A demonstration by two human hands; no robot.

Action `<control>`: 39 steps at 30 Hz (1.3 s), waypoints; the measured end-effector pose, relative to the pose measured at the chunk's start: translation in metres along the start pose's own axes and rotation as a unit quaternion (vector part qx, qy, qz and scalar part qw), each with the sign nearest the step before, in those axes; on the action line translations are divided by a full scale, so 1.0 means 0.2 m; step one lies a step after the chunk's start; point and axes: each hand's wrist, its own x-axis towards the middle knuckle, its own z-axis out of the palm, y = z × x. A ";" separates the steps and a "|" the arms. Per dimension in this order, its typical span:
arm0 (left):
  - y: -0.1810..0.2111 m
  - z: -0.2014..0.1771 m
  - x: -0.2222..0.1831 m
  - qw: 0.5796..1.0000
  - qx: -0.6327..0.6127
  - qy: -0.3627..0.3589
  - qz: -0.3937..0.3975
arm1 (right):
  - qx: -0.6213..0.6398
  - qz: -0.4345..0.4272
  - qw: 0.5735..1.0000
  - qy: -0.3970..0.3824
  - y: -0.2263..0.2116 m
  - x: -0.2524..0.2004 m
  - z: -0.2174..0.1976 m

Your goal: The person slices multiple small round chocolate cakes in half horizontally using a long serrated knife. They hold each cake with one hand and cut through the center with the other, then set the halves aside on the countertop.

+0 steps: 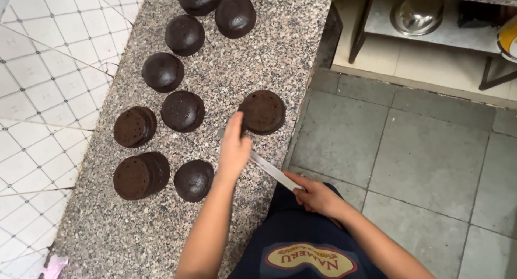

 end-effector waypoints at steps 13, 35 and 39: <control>-0.11 -0.58 -0.45 0.869 -0.286 0.283 -0.287 | 0.058 0.024 0.998 -0.012 -0.06 -0.03 -0.02; 0.02 0.10 0.41 0.992 0.059 0.055 0.093 | 0.242 -0.091 0.946 0.197 0.07 -0.01 -0.13; -0.02 0.16 0.48 0.994 0.055 0.004 0.090 | 0.237 -0.086 0.943 0.217 0.06 -0.06 -0.14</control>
